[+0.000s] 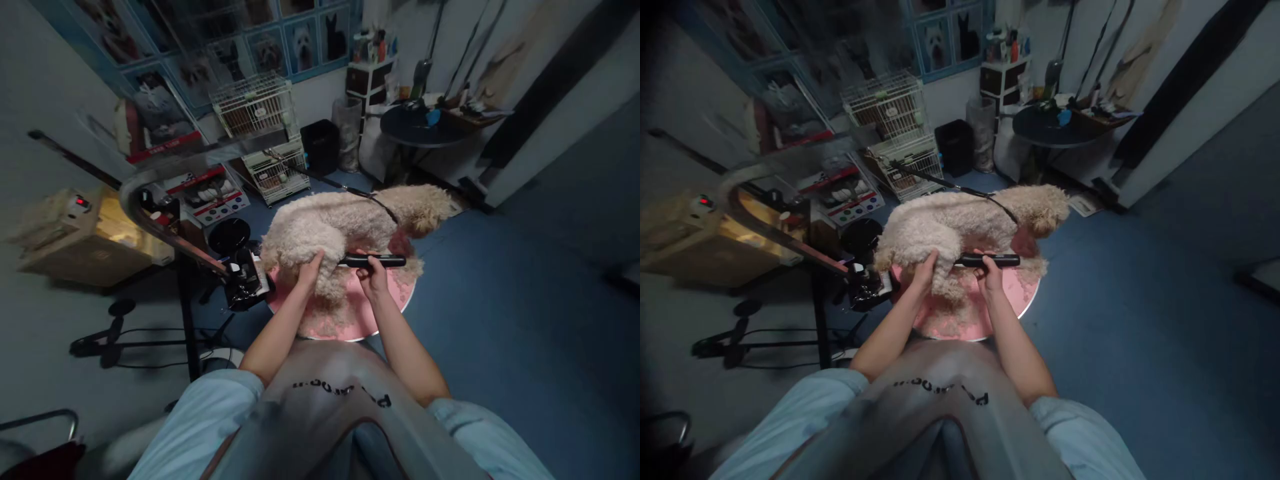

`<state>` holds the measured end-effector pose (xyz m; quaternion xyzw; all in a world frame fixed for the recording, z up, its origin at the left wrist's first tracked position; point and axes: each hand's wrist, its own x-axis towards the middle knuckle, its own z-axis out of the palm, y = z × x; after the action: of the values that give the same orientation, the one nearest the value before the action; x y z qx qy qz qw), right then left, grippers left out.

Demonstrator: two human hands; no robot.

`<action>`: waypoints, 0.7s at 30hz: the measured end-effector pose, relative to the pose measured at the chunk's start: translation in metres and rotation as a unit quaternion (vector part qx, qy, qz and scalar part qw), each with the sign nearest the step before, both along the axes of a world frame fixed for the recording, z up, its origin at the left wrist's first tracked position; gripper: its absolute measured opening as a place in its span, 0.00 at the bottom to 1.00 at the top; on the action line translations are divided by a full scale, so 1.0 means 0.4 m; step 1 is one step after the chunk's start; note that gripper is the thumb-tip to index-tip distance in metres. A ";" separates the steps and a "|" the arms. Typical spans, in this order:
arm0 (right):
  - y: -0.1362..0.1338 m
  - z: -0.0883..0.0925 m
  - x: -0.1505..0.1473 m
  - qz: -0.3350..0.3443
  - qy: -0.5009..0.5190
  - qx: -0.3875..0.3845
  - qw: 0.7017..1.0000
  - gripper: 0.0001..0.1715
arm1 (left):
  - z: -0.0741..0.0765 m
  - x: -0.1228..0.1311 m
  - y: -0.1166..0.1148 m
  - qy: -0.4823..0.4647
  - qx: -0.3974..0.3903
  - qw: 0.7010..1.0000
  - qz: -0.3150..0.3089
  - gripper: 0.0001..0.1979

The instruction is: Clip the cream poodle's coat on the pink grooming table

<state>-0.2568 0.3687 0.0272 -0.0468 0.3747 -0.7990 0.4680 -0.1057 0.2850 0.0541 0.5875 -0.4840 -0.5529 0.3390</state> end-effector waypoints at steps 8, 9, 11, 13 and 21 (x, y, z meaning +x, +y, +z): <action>0.001 0.005 0.007 0.178 0.164 0.037 0.970 0.17 | -0.011 -0.038 0.012 0.033 -0.009 0.996 0.078 0.24; 0.002 0.008 0.003 0.191 0.200 0.041 0.960 0.17 | -0.012 -0.045 0.017 0.064 -0.003 0.994 0.088 0.23; 0.002 0.016 0.000 0.209 0.272 0.048 0.938 0.15 | -0.011 -0.060 0.028 0.130 0.019 0.985 0.109 0.24; 0.003 0.021 0.004 0.222 0.330 0.054 0.916 0.14 | -0.006 -0.074 0.036 0.207 0.036 0.970 0.123 0.24; 0.065 0.033 -0.014 0.159 0.333 0.035 0.929 0.15 | -0.001 -0.092 0.019 0.378 0.047 0.907 0.177 0.24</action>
<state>-0.2625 0.3945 0.0405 -0.3527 0.5241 -0.6393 0.4383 -0.1424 0.2927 0.0536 0.4258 -0.1808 -0.6867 0.5608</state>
